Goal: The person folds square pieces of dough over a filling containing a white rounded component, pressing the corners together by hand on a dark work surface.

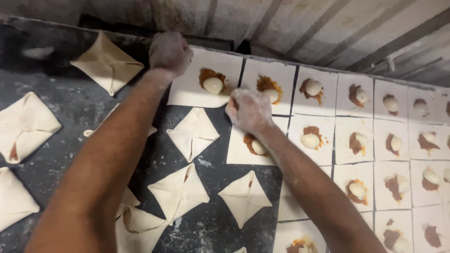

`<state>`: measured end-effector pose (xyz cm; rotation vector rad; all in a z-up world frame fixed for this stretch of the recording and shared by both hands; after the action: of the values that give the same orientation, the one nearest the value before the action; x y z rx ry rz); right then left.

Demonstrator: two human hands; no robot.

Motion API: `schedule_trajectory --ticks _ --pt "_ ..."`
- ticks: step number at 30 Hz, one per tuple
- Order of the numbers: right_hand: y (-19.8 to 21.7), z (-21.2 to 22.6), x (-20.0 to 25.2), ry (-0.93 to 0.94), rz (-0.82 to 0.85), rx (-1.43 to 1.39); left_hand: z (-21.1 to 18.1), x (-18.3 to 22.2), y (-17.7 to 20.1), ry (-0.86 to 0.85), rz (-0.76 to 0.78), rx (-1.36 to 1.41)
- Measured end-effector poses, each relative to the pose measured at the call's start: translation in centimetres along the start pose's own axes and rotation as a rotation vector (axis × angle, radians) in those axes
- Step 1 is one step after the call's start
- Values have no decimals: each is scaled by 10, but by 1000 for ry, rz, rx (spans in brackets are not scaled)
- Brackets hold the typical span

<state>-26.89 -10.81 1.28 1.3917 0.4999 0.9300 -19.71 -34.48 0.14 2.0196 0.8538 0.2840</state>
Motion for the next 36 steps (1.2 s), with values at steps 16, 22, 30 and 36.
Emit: schedule_trajectory --ticks 16,22,30,36 --pt "30 35 -69 693 -403 -596 -45 60 8 -634 -116 61" --pt "17 29 -67 573 -395 -609 -20 82 32 -203 367 -172" --pt "20 26 -76 609 -346 -551 -46 116 39 -585 267 -550" --pt "14 29 -70 554 -438 -386 -73 64 -3 -664 55 -398"
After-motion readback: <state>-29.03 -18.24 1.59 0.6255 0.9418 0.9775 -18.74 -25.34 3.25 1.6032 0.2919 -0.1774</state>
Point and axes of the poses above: each hand's wrist, its own x-axis away from the middle knuckle, its own y-axis out of the back of the hand, z = x × y, the point moved 7 cm from there along -x, towards the middle knuckle, and after that the axes turned 2 degrees about -x, right-handed, at the moved point
